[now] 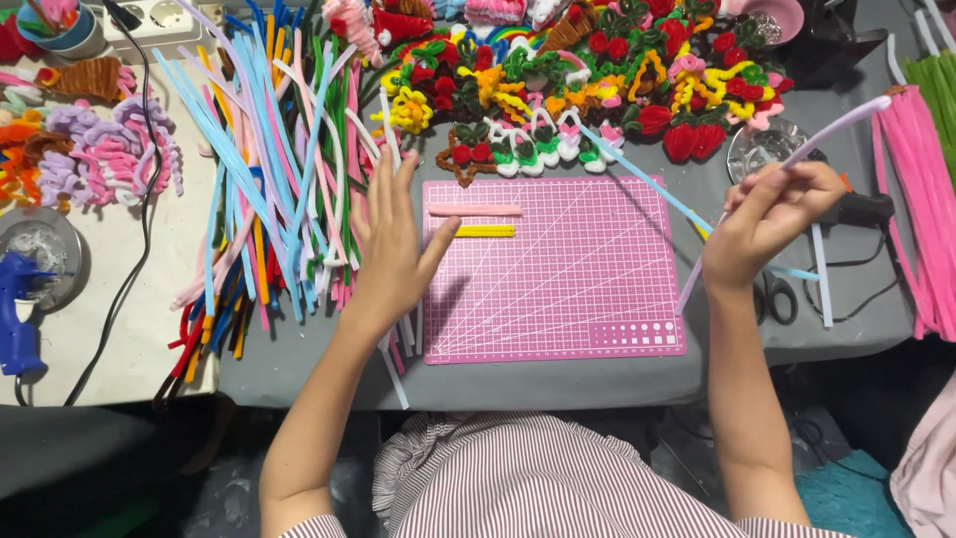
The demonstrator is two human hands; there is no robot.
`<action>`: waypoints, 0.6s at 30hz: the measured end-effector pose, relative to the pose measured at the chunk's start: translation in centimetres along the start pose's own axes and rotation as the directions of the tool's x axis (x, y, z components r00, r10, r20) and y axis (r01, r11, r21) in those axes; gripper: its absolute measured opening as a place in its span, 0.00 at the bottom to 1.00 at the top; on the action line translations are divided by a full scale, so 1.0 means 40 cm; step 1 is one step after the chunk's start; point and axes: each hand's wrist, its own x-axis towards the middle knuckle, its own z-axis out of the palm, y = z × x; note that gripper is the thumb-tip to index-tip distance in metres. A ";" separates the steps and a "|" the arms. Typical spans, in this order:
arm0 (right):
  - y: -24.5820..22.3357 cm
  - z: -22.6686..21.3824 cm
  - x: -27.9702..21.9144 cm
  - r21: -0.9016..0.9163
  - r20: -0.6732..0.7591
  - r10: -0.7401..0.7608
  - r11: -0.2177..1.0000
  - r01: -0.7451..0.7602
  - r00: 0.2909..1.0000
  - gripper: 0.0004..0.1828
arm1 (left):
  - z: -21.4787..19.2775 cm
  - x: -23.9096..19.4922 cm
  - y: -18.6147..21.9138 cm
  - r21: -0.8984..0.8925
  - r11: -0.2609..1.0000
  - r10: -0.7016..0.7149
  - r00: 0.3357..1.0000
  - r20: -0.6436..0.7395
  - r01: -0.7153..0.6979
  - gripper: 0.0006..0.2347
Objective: The person cuts multiple colorful craft stems into short segments using scissors. They handle pink, yellow, purple, blue, and white stems one at a time, trim them to length, and place the cut pieces on a pink cutting mat.
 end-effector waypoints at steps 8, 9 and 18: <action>-0.098 -0.010 0.024 0.253 0.125 0.498 0.820 -0.513 0.858 0.07 | 0.208 -0.026 0.188 -0.235 0.943 0.310 0.882 0.354 -0.237 0.29; -0.104 -0.011 0.016 0.251 0.128 0.498 0.821 -0.513 0.858 0.07 | 0.275 -0.012 0.197 -0.236 0.943 0.308 0.883 0.353 -0.234 0.29; -0.180 -0.142 0.009 0.353 0.093 0.475 0.806 -0.475 0.875 0.05 | 0.584 0.078 0.244 -0.184 0.780 0.615 0.787 0.051 -0.598 0.15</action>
